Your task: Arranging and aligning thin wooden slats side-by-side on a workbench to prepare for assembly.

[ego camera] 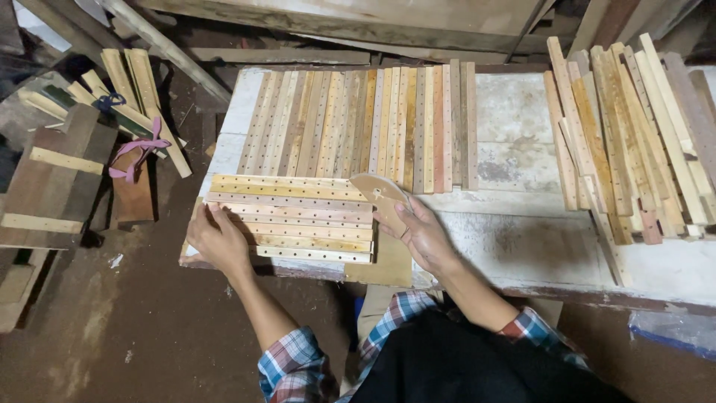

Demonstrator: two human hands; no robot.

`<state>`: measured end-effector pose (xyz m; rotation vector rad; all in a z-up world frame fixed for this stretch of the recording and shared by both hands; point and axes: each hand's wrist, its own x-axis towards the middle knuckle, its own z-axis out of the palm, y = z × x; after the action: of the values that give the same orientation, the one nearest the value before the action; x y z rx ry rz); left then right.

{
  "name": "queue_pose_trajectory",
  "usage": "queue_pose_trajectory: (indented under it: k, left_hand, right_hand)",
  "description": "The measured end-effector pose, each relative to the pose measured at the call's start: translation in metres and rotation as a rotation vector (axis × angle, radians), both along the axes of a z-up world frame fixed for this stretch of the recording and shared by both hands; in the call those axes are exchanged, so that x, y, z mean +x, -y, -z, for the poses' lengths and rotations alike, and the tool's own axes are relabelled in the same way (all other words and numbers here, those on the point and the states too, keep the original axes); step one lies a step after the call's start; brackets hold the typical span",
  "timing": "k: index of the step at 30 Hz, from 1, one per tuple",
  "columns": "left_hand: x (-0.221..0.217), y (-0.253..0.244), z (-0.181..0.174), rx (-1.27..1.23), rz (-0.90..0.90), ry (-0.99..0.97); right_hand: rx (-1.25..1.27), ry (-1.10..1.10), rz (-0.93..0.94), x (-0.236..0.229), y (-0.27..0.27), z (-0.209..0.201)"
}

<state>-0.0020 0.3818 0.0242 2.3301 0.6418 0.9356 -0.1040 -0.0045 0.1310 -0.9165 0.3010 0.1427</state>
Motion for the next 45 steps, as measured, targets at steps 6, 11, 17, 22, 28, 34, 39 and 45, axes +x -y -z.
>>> queue_pose_trajectory:
  k: [6,11,17,22,28,34,39,45]
  left_hand:
    - [-0.043,0.092,-0.083,-0.044,-0.012,0.197]
    - [-0.059,0.239,-0.110,-0.177,0.370,0.509]
    - [-0.085,0.405,-0.104,-0.601,1.159,0.058]
    - [-0.067,0.526,-0.027,-0.815,1.460,-0.249]
    - [-0.027,0.617,0.013,-0.776,1.435,-0.366]
    - [-0.024,0.630,-0.012,-0.753,1.246,-0.451]
    - [-0.018,0.649,0.014,-0.902,1.147,-0.546]
    - [-0.011,0.672,0.042,-0.997,1.056,-0.567]
  right_hand:
    - [-0.147,0.001,0.196,-0.016,0.040,0.009]
    - [-0.457,-0.133,0.458,-0.043,0.118,0.038]
    - [-0.554,0.113,0.908,-0.074,0.186,0.034]
    - [-0.548,0.083,0.974,-0.060,0.231,0.047]
    - [-2.269,0.686,1.022,-0.003,0.313,0.126]
    - [-1.054,-0.010,0.803,-0.011,0.315,0.109]
    - [-1.280,-0.247,0.614,-0.002,0.296,0.037]
    - [-1.316,-0.446,0.509,0.002,0.299,0.034]
